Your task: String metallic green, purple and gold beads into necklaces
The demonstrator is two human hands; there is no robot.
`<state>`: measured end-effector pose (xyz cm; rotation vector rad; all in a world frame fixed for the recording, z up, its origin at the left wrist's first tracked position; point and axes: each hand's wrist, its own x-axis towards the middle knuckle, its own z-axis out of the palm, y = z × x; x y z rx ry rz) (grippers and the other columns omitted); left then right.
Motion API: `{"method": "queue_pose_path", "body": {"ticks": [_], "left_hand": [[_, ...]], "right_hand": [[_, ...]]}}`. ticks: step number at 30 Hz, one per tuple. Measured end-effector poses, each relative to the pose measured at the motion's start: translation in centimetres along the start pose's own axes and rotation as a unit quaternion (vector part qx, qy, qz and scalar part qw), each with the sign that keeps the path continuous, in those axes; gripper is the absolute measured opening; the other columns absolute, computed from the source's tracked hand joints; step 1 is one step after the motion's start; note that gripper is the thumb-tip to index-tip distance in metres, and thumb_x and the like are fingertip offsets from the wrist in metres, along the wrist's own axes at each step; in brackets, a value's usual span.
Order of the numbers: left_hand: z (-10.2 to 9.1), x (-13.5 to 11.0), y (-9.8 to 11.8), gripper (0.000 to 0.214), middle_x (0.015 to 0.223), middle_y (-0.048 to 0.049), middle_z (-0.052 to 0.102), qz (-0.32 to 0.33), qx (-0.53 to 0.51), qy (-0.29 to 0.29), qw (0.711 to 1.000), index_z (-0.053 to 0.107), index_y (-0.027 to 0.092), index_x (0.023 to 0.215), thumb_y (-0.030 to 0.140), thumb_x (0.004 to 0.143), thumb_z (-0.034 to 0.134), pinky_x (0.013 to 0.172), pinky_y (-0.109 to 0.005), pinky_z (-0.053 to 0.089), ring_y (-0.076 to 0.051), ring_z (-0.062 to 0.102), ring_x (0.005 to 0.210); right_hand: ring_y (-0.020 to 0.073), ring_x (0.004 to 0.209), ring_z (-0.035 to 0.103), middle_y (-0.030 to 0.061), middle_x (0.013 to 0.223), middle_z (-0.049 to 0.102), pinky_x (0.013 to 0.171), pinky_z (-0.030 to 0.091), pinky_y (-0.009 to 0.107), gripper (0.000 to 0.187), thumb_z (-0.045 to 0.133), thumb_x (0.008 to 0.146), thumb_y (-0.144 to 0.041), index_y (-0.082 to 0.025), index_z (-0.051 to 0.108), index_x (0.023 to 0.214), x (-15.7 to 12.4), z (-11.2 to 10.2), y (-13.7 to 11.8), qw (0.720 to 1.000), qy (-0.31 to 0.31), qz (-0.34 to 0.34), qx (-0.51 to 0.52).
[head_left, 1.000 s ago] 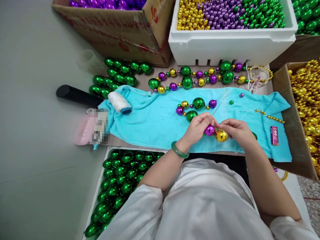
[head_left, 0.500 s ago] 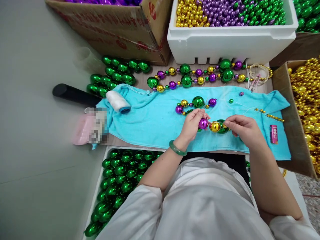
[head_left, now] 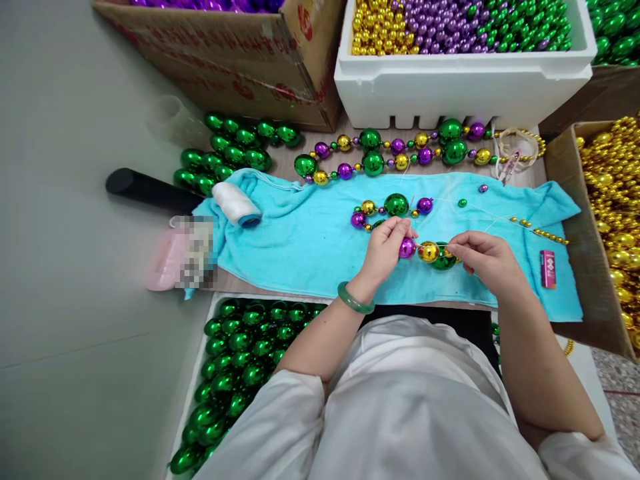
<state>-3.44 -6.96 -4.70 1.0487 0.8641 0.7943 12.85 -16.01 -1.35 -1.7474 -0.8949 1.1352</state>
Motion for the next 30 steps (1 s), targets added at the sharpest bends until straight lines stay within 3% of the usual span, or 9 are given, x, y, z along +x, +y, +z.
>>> {"method": "queue_pose_path", "body": {"ticks": [8, 15, 18, 22, 27, 30], "left_hand": [[0.7, -0.1, 0.0, 0.038, 0.067, 0.0023, 0.057, -0.100, -0.104, 0.038, 0.989, 0.050, 0.016, 0.070, 0.048, 0.081, 0.066, 0.045, -0.017, 0.049, -0.008, 0.059, 0.054], [1.4, -0.1, 0.2, 0.038, 0.067, 0.0037, 0.054, -0.072, -0.157, 0.039, 0.984, 0.049, 0.015, 0.070, 0.047, 0.083, 0.064, 0.057, -0.020, 0.052, -0.006, 0.057, 0.055], [1.1, 0.0, 0.7, 0.039, 0.069, 0.0022, 0.054, -0.046, -0.177, -0.029, 0.983, 0.050, 0.015, 0.069, 0.048, 0.082, 0.065, 0.060, -0.022, 0.052, -0.007, 0.058, 0.058], [0.6, 0.0, 1.3, 0.038, 0.067, 0.0002, 0.054, -0.005, -0.191, -0.160, 0.968, 0.051, 0.014, 0.065, 0.045, 0.084, 0.065, 0.060, -0.023, 0.049, -0.009, 0.058, 0.059], [0.1, 0.0, 2.7, 0.038, 0.064, -0.0015, 0.055, 0.029, -0.157, -0.293, 0.943, 0.054, 0.015, 0.063, 0.044, 0.085, 0.062, 0.058, -0.026, 0.048, -0.012, 0.059, 0.056], [-0.2, 0.3, 4.1, 0.037, 0.061, -0.0034, 0.057, 0.019, -0.107, -0.437, 0.893, 0.058, 0.015, 0.062, 0.043, 0.086, 0.061, 0.068, -0.031, 0.053, -0.014, 0.060, 0.056]], "right_hand": [[0.0075, 0.047, 0.037, -0.0022, 0.055, 0.049, 0.044, 0.028, 0.024, 0.024, 0.069, 0.070, -0.040, -0.016, 0.066, 0.071, -0.3, 0.0, 0.0, 1.000, -0.001, 0.007, -0.001], [0.0062, 0.046, 0.035, -0.0017, 0.054, 0.051, 0.043, 0.027, 0.023, 0.029, 0.072, 0.067, -0.043, -0.014, 0.070, 0.070, -0.4, 1.3, 1.4, 0.996, -0.079, 0.034, 0.005], [0.0060, 0.045, 0.035, -0.0006, 0.057, 0.055, 0.042, 0.027, 0.024, 0.034, 0.074, 0.065, -0.047, -0.014, 0.072, 0.073, 0.3, 2.0, 2.8, 0.991, -0.107, 0.066, 0.042], [0.0057, 0.044, 0.033, -0.0032, 0.052, 0.049, 0.042, 0.025, 0.023, 0.036, 0.076, 0.063, -0.048, -0.014, 0.073, 0.076, 0.8, 2.8, 3.0, 0.990, -0.105, 0.065, 0.072], [0.0061, 0.043, 0.033, -0.0043, 0.043, 0.040, 0.042, 0.027, 0.022, 0.036, 0.072, 0.066, -0.049, -0.015, 0.063, 0.055, 0.5, 3.9, 2.4, 0.992, -0.105, -0.006, 0.071], [0.0077, 0.044, 0.037, -0.0029, 0.043, 0.045, 0.044, 0.033, 0.023, 0.039, 0.066, 0.070, -0.048, -0.017, 0.055, 0.049, 0.6, 4.8, 3.3, 0.991, -0.049, -0.082, 0.097]]}}
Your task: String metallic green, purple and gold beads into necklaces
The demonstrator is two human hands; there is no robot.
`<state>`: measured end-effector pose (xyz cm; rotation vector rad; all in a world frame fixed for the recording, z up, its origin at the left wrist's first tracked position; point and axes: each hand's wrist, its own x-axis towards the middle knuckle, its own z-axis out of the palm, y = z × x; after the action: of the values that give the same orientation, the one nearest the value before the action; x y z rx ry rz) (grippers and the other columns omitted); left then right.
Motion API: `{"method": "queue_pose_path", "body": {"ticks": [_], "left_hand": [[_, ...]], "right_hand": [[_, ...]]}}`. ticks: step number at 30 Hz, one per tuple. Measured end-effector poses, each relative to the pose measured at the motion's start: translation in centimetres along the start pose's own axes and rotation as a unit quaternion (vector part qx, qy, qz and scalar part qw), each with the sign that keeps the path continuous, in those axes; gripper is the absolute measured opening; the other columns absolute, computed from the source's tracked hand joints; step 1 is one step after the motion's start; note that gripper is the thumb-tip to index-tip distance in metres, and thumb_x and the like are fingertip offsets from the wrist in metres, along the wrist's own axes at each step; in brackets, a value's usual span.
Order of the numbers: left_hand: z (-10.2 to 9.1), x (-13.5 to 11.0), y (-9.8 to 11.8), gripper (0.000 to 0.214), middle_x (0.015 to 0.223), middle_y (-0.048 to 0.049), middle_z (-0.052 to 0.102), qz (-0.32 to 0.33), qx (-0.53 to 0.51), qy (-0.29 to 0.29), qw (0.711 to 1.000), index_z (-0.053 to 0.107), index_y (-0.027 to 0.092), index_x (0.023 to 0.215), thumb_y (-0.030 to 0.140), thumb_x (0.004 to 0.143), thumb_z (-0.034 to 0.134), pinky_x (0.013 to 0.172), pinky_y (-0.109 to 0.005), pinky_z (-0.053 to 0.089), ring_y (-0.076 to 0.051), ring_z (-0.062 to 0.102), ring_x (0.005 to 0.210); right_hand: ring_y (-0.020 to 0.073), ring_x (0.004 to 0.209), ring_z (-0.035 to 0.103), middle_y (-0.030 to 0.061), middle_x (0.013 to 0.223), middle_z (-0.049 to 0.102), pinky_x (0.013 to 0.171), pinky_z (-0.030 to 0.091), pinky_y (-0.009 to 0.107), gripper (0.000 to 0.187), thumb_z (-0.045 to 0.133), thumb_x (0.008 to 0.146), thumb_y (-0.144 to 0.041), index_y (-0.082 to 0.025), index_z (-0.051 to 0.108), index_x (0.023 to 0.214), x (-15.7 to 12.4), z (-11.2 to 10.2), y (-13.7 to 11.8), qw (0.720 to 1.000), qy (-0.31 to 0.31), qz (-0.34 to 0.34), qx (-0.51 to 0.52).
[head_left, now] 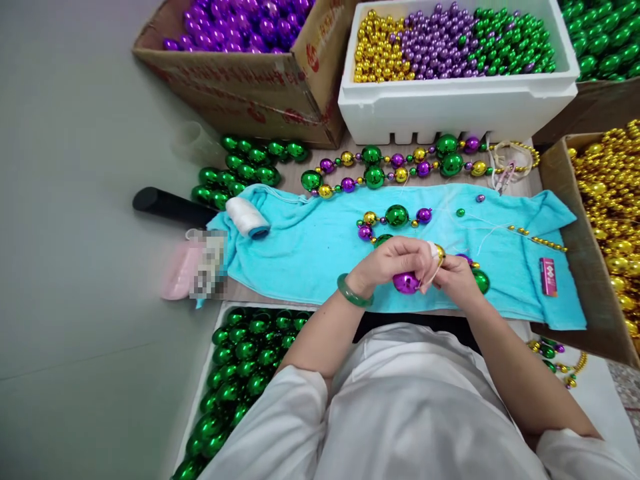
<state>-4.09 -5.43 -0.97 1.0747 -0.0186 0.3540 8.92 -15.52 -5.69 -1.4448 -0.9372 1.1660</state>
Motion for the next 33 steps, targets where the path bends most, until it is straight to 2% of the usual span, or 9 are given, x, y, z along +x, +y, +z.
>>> {"method": "queue_pose_path", "body": {"ticks": [3, 5, 9, 11, 14, 16, 22, 27, 33], "left_hand": [[-0.1, 0.2, 1.4, 0.034, 0.059, -0.0049, 0.060, -0.056, 0.046, -0.115, 0.991, 0.062, 0.016, 0.065, 0.042, 0.087, 0.060, 0.079, -0.037, 0.055, -0.016, 0.061, 0.058], [-0.2, 0.1, 1.9, 0.033, 0.061, -0.0055, 0.062, -0.061, 0.093, -0.080, 0.991, 0.063, 0.016, 0.067, 0.042, 0.087, 0.060, 0.080, -0.036, 0.055, -0.016, 0.062, 0.061], [-0.3, -0.6, 1.9, 0.030, 0.065, -0.0037, 0.062, 0.023, 0.147, 0.073, 0.986, 0.061, 0.016, 0.069, 0.039, 0.089, 0.058, 0.083, -0.035, 0.054, -0.014, 0.063, 0.063], [-0.1, -0.9, 1.8, 0.029, 0.064, -0.0030, 0.063, 0.046, 0.152, 0.063, 0.985, 0.061, 0.017, 0.068, 0.035, 0.090, 0.056, 0.088, -0.037, 0.052, -0.014, 0.063, 0.063], [0.4, -0.9, 2.0, 0.028, 0.065, -0.0039, 0.065, 0.034, 0.162, -0.007, 0.986, 0.061, 0.016, 0.069, 0.030, 0.092, 0.054, 0.094, -0.039, 0.050, -0.013, 0.063, 0.065], [0.6, -0.5, 2.1, 0.028, 0.066, -0.0031, 0.064, 0.047, 0.159, 0.017, 0.986, 0.061, 0.016, 0.070, 0.030, 0.093, 0.053, 0.093, -0.039, 0.050, -0.013, 0.063, 0.065], [-0.8, 0.0, 0.8, 0.032, 0.068, 0.0007, 0.056, 0.115, 0.098, 0.305, 0.940, 0.056, 0.016, 0.069, 0.041, 0.089, 0.059, 0.079, -0.031, 0.055, -0.012, 0.063, 0.070], [-2.3, -0.9, -0.8, 0.036, 0.065, 0.0025, 0.052, 0.108, 0.053, 0.398, 0.909, 0.053, 0.015, 0.068, 0.046, 0.085, 0.063, 0.072, -0.026, 0.056, -0.010, 0.061, 0.067], [-3.2, -2.1, -1.3, 0.038, 0.066, 0.0022, 0.053, 0.095, 0.055, 0.482, 0.869, 0.052, 0.016, 0.068, 0.049, 0.081, 0.066, 0.068, -0.023, 0.054, -0.009, 0.060, 0.066]], "right_hand": [[0.0110, 0.051, 0.049, -0.0014, 0.053, 0.057, 0.052, 0.044, 0.025, 0.024, 0.062, 0.073, -0.036, -0.018, 0.062, 0.058, 0.2, 0.1, 1.4, 0.993, 0.055, -0.098, -0.022], [0.0135, 0.059, 0.058, -0.0001, 0.063, 0.065, 0.059, 0.048, 0.026, 0.015, 0.059, 0.076, -0.026, -0.018, 0.068, 0.067, 0.5, -0.3, 2.0, 0.977, 0.103, -0.173, -0.071], [0.0154, 0.067, 0.066, 0.0017, 0.077, 0.073, 0.064, 0.051, 0.028, 0.020, 0.055, 0.083, -0.018, -0.021, 0.075, 0.086, 1.0, -1.8, 2.0, 0.920, 0.208, -0.282, -0.175], [0.0152, 0.068, 0.066, 0.0023, 0.081, 0.074, 0.066, 0.052, 0.029, 0.019, 0.059, 0.085, -0.017, -0.023, 0.075, 0.093, 1.2, -2.4, 1.6, 0.889, 0.231, -0.337, -0.207], [0.0143, 0.063, 0.064, 0.0023, 0.079, 0.074, 0.063, 0.051, 0.029, 0.019, 0.064, 0.083, -0.015, -0.024, 0.075, 0.095, 1.3, -2.6, 0.7, 0.856, 0.227, -0.400, -0.236], [0.0144, 0.063, 0.065, 0.0025, 0.079, 0.074, 0.062, 0.051, 0.029, 0.019, 0.064, 0.083, -0.015, -0.024, 0.074, 0.096, 1.2, -2.6, 0.1, 0.851, 0.229, -0.407, -0.241], [0.0170, 0.071, 0.069, 0.0022, 0.081, 0.074, 0.067, 0.055, 0.029, 0.012, 0.065, 0.084, -0.022, -0.022, 0.075, 0.089, 0.4, -3.8, -1.8, 0.853, 0.302, -0.352, -0.238], [0.0171, 0.068, 0.067, 0.0029, 0.077, 0.072, 0.064, 0.053, 0.029, 0.012, 0.066, 0.083, -0.027, -0.019, 0.075, 0.084, -0.3, -5.9, -2.5, 0.842, 0.357, -0.325, -0.240], [0.0126, 0.052, 0.050, 0.0023, 0.060, 0.060, 0.054, 0.043, 0.028, 0.023, 0.066, 0.081, -0.035, -0.014, 0.075, 0.085, -0.7, -8.8, -3.0, 0.840, 0.421, -0.247, -0.237]]}}
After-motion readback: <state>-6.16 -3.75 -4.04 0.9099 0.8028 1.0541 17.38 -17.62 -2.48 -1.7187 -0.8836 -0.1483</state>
